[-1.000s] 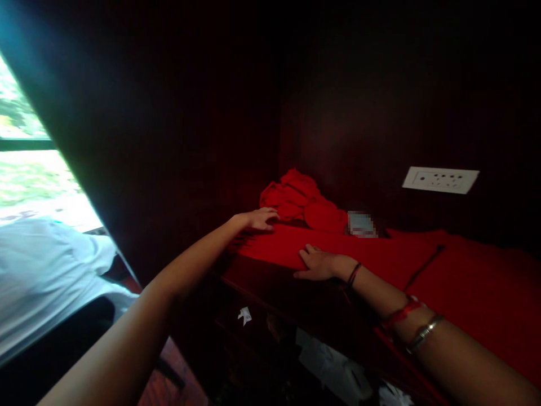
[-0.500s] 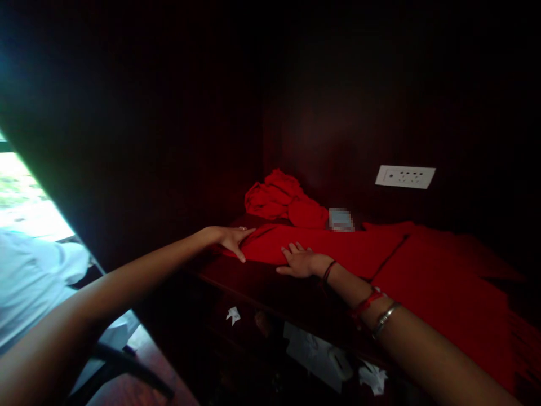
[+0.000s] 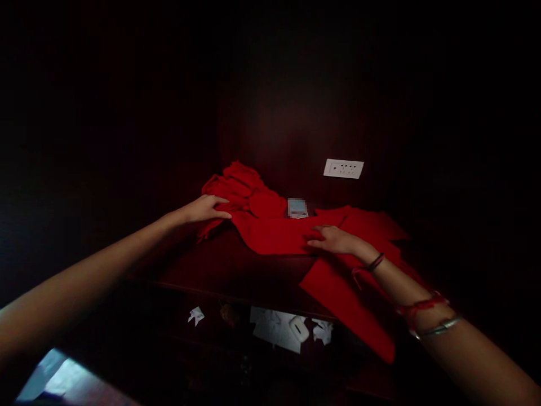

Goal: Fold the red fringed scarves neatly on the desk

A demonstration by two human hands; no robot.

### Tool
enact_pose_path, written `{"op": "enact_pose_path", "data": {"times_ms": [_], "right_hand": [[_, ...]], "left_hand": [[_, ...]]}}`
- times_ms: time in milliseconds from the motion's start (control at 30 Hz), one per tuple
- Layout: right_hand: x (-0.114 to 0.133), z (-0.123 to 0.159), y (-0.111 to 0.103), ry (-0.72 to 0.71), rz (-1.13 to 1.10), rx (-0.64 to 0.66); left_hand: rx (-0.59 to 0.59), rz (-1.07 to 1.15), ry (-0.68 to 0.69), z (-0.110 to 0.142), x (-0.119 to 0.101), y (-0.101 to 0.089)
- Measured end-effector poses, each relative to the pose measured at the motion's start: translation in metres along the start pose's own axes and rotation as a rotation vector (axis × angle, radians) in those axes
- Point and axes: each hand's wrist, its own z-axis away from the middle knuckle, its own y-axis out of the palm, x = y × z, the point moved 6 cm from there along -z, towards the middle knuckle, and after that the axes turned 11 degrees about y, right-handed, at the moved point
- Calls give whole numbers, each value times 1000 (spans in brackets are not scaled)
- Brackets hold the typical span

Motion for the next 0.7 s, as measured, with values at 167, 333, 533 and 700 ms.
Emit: {"op": "enact_pose_path", "data": {"times_ms": [167,333,533,700], "right_hand": [[-39,32,-3,-151,-103,137],[-19,38,30,-331,24,78],[-20,33,37,-370,31,-126],[-26,42,34,-373,-60,-181]], "left_hand": [[-203,137,201,-59,-81,-3],[-229,362,306,-98,-149,61],[-57,395,334,-98,-161,107],[204,310,432,-85,-158,110]]}}
